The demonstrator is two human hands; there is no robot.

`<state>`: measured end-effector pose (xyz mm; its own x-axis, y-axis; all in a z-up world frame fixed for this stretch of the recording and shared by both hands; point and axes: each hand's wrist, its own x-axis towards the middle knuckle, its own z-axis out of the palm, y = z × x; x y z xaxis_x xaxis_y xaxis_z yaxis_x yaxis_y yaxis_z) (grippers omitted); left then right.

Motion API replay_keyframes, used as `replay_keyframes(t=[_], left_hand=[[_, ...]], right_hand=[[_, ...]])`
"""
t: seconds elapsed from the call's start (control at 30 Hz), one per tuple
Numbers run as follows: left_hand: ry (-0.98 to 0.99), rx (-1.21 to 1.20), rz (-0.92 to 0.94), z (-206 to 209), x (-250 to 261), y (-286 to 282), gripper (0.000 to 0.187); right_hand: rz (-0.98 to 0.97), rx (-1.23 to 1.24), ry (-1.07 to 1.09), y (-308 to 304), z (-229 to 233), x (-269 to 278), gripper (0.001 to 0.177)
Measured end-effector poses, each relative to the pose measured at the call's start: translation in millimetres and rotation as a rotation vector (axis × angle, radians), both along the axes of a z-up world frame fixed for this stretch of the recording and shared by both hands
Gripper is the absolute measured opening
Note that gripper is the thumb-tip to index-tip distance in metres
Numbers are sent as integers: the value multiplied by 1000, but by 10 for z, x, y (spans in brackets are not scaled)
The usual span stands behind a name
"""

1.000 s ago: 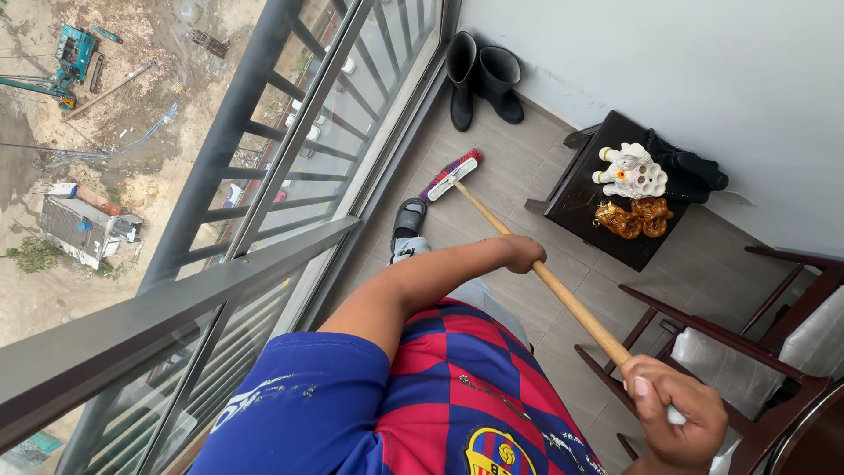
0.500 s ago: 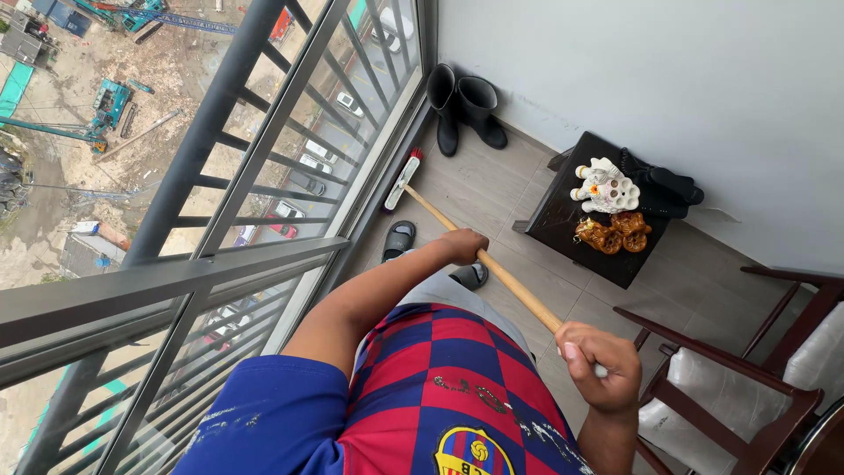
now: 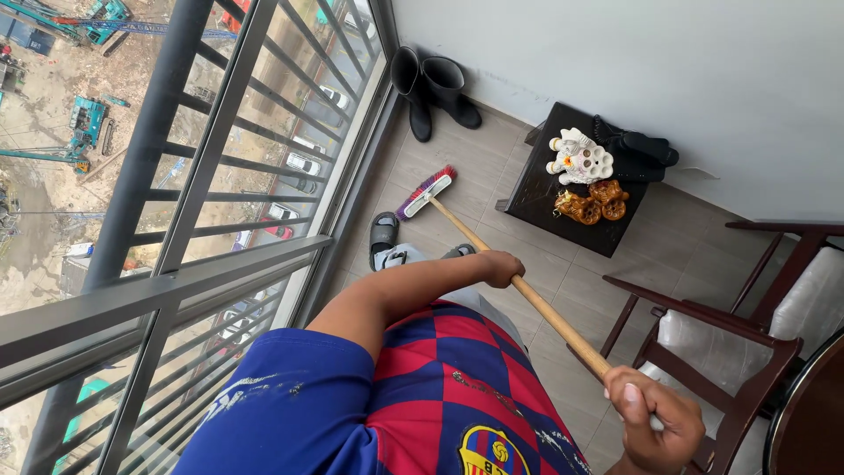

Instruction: The person is sweeping the floor of a balcony using a broom.

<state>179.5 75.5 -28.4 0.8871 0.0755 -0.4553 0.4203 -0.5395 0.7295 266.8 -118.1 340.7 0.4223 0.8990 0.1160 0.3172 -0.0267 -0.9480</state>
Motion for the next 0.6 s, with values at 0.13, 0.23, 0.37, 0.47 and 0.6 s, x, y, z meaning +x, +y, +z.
replay_keyframes(t=[0.13, 0.23, 0.37, 0.47, 0.6], left_hand=[[25, 29, 58, 341, -147, 116, 25], [78, 76, 102, 672, -387, 264, 24], [96, 100, 306, 804, -718, 410, 20], [98, 133, 422, 460, -933, 544, 19], [130, 138, 426, 1, -1130, 742, 18]], right_hand=[[140, -86, -15, 105, 130, 121, 35], [354, -90, 18, 312, 205, 133, 32], [519, 55, 152, 604, 119, 75, 28], [548, 107, 198, 786, -91, -14, 29], [455, 60, 194, 898, -391, -223, 32]])
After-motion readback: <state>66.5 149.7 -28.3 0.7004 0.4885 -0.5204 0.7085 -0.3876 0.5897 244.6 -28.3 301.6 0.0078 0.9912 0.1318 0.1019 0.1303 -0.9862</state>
